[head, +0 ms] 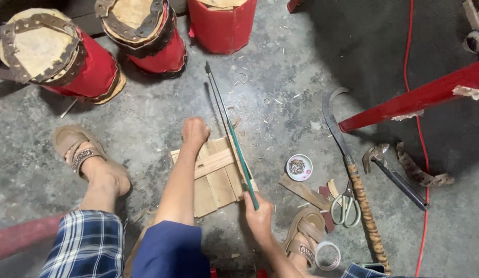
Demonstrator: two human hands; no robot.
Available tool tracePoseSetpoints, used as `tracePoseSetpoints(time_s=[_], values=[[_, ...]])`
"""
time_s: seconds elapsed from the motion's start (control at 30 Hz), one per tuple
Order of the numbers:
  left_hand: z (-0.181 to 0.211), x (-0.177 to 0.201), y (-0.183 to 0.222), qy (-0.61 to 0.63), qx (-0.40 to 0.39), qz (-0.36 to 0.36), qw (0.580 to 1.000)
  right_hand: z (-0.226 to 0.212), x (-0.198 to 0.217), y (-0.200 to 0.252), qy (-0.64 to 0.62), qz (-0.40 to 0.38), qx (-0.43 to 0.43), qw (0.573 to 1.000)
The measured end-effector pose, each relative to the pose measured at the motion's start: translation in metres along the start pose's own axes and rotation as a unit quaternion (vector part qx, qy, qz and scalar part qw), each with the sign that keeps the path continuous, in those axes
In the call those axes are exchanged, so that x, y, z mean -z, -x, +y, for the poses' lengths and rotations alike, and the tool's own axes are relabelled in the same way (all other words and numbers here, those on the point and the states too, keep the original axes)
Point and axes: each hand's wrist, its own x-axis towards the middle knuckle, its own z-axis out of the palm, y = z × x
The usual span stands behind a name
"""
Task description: The person is sawing a small wooden block with a hacksaw and then using a large knife to shave and shape the wood.
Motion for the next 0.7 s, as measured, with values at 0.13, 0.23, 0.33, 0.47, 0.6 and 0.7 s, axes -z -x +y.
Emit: tracePoseSetpoints(time_s=[0.13, 0.23, 0.33, 0.47, 0.6, 0.7], values=[[-0.049, -0.025, 0.001, 0.279, 0.156, 0.106, 0.942, 0.012, -0.004, -0.002, 0.014, 0.007, 0.031, 0.999], [-0.054, 0.004, 0.019, 0.458, 0.234, 0.126, 0.848, 0.01, -0.003, 0.0, 0.011, 0.012, 0.033, 0.999], [-0.052, 0.027, 0.029, 0.568, 0.308, 0.071, 0.76, 0.015, -0.005, 0.0, 0.025, 0.028, 0.042, 0.998], [-0.037, 0.055, 0.042, 0.613, 0.309, 0.064, 0.724, 0.031, -0.011, -0.003, 0.037, 0.038, 0.06, 0.997], [-0.006, 0.102, 0.064, 0.65, 0.265, 0.067, 0.709, 0.022, -0.009, 0.001, 0.047, 0.034, 0.071, 0.996], [0.018, 0.122, 0.066, 0.672, 0.226, 0.088, 0.699, 0.017, -0.007, 0.0, 0.059, 0.027, 0.052, 0.997]])
